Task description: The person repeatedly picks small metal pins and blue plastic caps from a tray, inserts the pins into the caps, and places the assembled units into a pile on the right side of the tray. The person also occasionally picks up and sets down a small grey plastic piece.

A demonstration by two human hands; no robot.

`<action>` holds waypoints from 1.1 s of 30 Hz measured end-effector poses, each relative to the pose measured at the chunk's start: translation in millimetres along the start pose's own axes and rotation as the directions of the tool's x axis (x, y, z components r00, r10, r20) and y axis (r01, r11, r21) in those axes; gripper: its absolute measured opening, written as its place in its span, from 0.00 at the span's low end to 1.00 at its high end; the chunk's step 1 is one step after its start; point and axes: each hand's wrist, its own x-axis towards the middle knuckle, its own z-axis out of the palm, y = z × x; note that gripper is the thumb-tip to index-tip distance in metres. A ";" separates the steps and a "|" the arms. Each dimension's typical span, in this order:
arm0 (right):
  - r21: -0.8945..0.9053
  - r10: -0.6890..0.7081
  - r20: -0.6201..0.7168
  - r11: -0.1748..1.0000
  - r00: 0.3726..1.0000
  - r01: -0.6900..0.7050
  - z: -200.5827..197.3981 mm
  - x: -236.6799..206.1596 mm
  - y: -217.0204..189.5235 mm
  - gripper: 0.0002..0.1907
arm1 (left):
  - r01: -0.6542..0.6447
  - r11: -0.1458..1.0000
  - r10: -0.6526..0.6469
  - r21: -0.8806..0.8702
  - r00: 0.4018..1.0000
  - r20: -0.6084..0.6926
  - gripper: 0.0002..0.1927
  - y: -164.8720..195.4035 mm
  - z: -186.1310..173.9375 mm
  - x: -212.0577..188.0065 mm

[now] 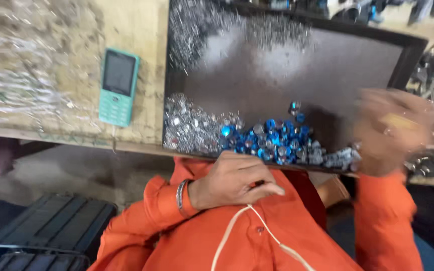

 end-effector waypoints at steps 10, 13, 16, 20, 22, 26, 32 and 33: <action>0.368 -0.454 0.497 0.882 0.739 0.294 118.9 39.0 -116.5 0.09 | 0.160 0.951 -0.049 0.266 0.922 -0.383 0.13 11.5 -45.4 -12.0; 0.568 -0.143 0.658 0.739 0.740 -0.363 91.0 23.2 -118.3 0.05 | 0.165 0.965 -0.065 0.206 0.905 -0.421 0.15 -0.9 -63.1 -16.1; 0.562 -0.003 0.650 0.674 0.760 -0.478 64.1 36.8 -132.7 0.07 | 0.069 0.986 -0.020 0.154 0.955 -0.297 0.13 -10.7 -67.9 -13.6; -0.052 -0.084 0.228 0.994 0.970 0.099 52.4 70.8 -108.8 0.09 | 0.140 0.983 -0.111 0.117 0.968 -0.226 0.15 -14.7 -62.8 -6.6; -0.081 -0.162 0.192 0.980 0.968 0.180 60.3 69.0 -84.4 0.06 | 0.154 0.981 -0.131 0.114 0.972 -0.194 0.14 -13.2 -60.6 -6.0; 0.043 0.048 0.197 0.997 0.979 -0.057 61.8 55.1 -46.2 0.06 | 0.226 0.974 -0.218 -0.004 0.937 -0.272 0.11 -9.5 -57.1 -11.3; 0.223 0.102 0.296 0.960 0.950 -0.173 48.5 74.8 -23.4 0.07 | 0.428 0.709 -0.582 -0.561 0.804 -0.121 0.06 -22.3 -40.2 -11.3; 0.225 0.099 0.321 0.958 0.942 -0.177 48.7 76.7 -19.9 0.07 | 0.474 0.664 -0.606 -0.578 0.794 -0.045 0.06 -25.8 -37.6 -10.1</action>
